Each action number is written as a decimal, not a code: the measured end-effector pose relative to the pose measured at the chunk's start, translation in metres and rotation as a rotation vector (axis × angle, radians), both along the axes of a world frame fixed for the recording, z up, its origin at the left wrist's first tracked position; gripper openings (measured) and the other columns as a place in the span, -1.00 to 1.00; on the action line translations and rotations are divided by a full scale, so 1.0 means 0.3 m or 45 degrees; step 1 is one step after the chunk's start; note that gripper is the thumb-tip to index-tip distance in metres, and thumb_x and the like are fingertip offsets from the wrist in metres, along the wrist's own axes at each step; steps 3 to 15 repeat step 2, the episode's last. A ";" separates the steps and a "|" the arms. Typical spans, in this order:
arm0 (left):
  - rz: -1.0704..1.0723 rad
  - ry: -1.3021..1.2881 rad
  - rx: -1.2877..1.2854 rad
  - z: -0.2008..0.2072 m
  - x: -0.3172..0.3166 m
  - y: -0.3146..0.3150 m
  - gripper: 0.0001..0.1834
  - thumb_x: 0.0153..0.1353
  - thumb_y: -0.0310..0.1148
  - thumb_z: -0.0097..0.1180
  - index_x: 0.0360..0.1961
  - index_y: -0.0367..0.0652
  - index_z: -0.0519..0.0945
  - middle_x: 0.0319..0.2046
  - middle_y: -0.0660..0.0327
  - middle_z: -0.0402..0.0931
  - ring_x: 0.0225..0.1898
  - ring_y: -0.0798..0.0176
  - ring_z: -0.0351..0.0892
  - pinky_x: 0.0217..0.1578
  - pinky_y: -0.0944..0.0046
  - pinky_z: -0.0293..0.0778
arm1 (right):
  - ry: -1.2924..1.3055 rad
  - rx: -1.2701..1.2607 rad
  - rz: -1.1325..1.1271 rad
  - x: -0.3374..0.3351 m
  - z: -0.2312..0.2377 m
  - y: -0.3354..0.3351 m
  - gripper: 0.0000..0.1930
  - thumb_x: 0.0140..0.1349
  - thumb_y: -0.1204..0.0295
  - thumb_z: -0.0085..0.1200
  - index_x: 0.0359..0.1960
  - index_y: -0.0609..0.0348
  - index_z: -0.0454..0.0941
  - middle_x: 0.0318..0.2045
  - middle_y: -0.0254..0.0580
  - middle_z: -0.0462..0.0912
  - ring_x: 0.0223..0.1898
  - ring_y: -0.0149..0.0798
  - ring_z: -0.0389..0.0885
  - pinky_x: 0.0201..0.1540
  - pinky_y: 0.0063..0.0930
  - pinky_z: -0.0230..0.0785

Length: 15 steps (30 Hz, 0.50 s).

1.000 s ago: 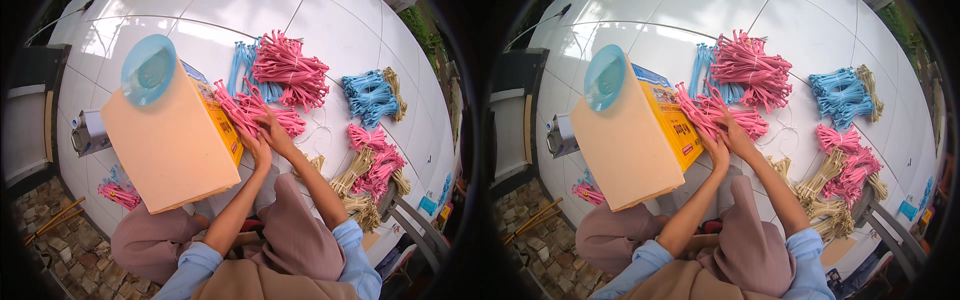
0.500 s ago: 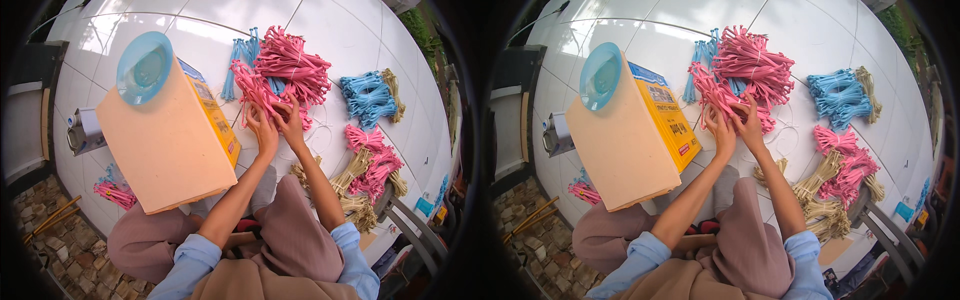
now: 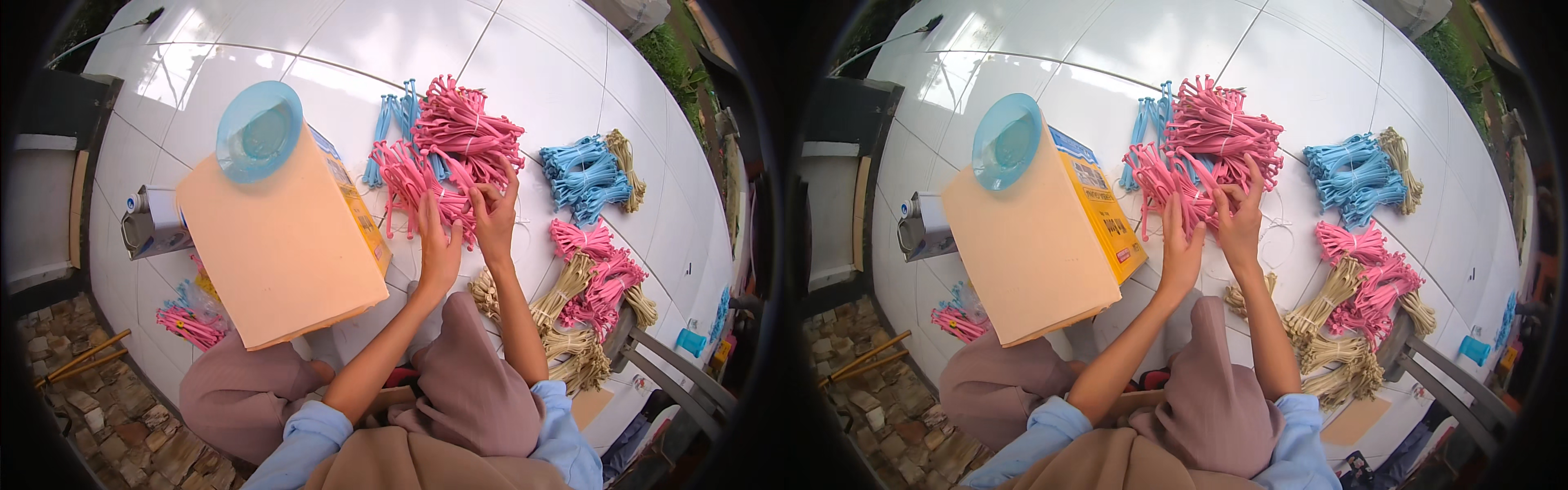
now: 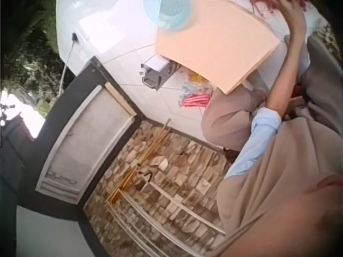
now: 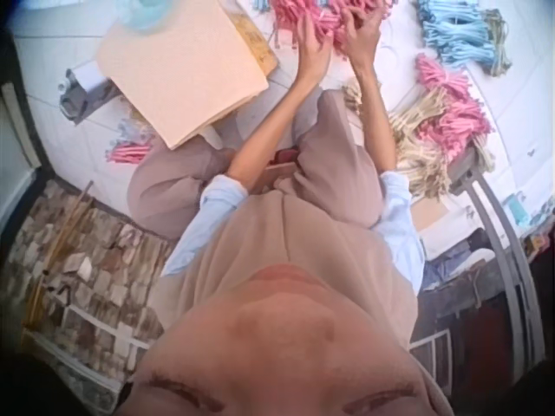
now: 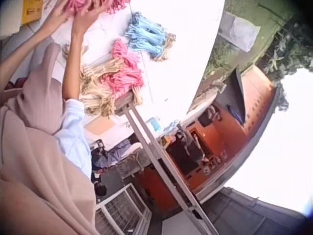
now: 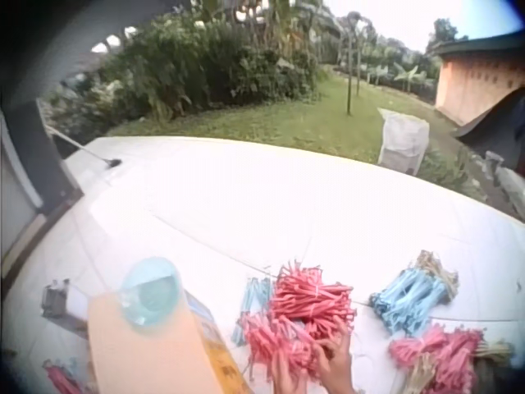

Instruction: The person applies adhesive from a bowl to pink straps using their fingers, presses them onto a cardboard surface, and organizes the straps into bundles.

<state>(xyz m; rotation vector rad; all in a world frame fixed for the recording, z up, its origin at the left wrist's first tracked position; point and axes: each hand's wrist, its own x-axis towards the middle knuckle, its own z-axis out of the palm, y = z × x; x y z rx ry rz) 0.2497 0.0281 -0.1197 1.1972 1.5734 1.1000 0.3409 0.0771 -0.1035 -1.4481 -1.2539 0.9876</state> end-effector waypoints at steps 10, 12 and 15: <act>-0.086 -0.125 0.123 0.100 -0.041 -0.004 -0.30 0.24 -0.44 -0.04 0.35 -0.21 -0.06 0.35 -0.01 -0.18 0.38 -0.09 -0.18 0.30 0.05 -0.08 | 0.130 -0.035 0.119 0.020 0.115 -0.004 -0.35 0.27 0.58 -0.04 0.33 0.08 -0.08 -0.34 -0.14 0.62 -0.27 -0.42 0.59 -0.22 -0.64 0.40; -0.086 -0.125 0.123 0.100 -0.041 -0.004 -0.30 0.24 -0.44 -0.04 0.35 -0.21 -0.06 0.35 -0.01 -0.18 0.38 -0.09 -0.18 0.30 0.05 -0.08 | 0.130 -0.035 0.119 0.020 0.115 -0.004 -0.35 0.27 0.58 -0.04 0.33 0.08 -0.08 -0.34 -0.14 0.62 -0.27 -0.42 0.59 -0.22 -0.64 0.40; -0.086 -0.125 0.123 0.100 -0.041 -0.004 -0.30 0.24 -0.44 -0.04 0.35 -0.21 -0.06 0.35 -0.01 -0.18 0.38 -0.09 -0.18 0.30 0.05 -0.08 | 0.130 -0.035 0.119 0.020 0.115 -0.004 -0.35 0.27 0.58 -0.04 0.33 0.08 -0.08 -0.34 -0.14 0.62 -0.27 -0.42 0.59 -0.22 -0.64 0.40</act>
